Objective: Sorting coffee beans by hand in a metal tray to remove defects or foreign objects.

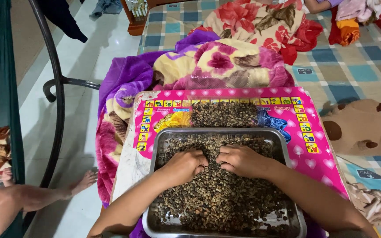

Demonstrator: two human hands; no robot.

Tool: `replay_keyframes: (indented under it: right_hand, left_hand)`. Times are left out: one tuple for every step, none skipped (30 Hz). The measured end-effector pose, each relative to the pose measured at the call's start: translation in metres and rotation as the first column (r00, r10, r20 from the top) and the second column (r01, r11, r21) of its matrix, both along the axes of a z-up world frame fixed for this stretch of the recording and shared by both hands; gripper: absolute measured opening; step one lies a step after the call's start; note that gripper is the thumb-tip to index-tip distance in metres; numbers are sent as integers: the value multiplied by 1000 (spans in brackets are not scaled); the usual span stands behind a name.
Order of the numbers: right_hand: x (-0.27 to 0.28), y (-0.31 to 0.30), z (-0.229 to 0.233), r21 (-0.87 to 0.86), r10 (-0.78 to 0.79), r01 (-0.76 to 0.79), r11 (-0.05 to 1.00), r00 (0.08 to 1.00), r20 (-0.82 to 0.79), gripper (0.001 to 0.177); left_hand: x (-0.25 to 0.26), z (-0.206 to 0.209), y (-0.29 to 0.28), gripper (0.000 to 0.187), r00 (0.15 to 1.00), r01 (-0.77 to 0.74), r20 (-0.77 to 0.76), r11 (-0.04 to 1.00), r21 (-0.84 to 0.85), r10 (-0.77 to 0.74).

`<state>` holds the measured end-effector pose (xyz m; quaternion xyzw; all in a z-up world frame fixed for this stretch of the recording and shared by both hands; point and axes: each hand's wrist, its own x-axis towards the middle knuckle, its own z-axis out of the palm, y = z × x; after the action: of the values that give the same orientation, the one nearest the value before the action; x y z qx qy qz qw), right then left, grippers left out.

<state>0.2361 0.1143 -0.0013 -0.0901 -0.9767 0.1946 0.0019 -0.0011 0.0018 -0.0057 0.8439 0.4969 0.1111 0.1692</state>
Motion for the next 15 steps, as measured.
replay_keyframes:
  right_hand:
    - [0,0,-1,1,0,0,1000,1000,0,12]
    - [0,0,-2,3,4,-4,1000,1000,-4,12]
    - [0,0,-3,5,9,-9,1000,1000,-8,12]
    - [0,0,-1,6,9,-9,1000,1000,-9,12]
    - [-1,0,1,5,8,-8,1000,1000,-8,13]
    - [-1,0,2,5,7,-7,1000,1000,-8,13]
    - [-1,0,3,6,7,-7,1000,1000,-8,13]
    - [-1,0,4,1,6,-6,1000,1000,-8,13]
    - [-1,-1,5,-3,5,-5,1000,1000,-9,14]
    - [0,-1,4,-3,5,-5,1000,1000,-9,14]
    - [0,0,3,0,2,-2,1000,1000,-9,13]
    - [0,0,2,2,0,0,1000,1000,-10,13]
    - [0,-1,3,3,0,0,1000,1000,-10,13]
    - [0,-2,5,3,-2,2,1000,1000,2,13]
    - [0,-2,6,2,-4,4,1000,1000,15,13]
  left_hand:
    - [0,0,0,10,1000,0,0,1000,1,0]
    - [0,0,-1,8,1000,5,0,1000,7,-5]
    - [0,1,-1,7,1000,9,0,1000,13,-9]
    - [-1,-2,0,7,1000,9,0,1000,13,-9]
    - [-1,-6,1,6,1000,13,9,1000,12,-14]
    - [-2,-10,2,4,1000,17,19,1000,12,-18]
    - [-3,-14,3,4,1000,17,19,1000,13,-18]
    - [-4,-18,3,4,999,16,29,1000,14,-16]
    - [-5,-22,4,5,999,14,39,1000,15,-14]
    - [-4,-17,3,5,999,14,39,1000,15,-14]
    - [-3,-11,2,5,999,14,52,1000,15,-15]
    - [-3,-6,2,6,998,14,66,1000,16,-15]
    - [-4,-14,3,6,998,14,66,1000,16,-15]
    - [-6,-21,5,6,998,14,64,1000,16,-15]
    - [-8,-29,7,6,998,13,62,1000,15,-14]
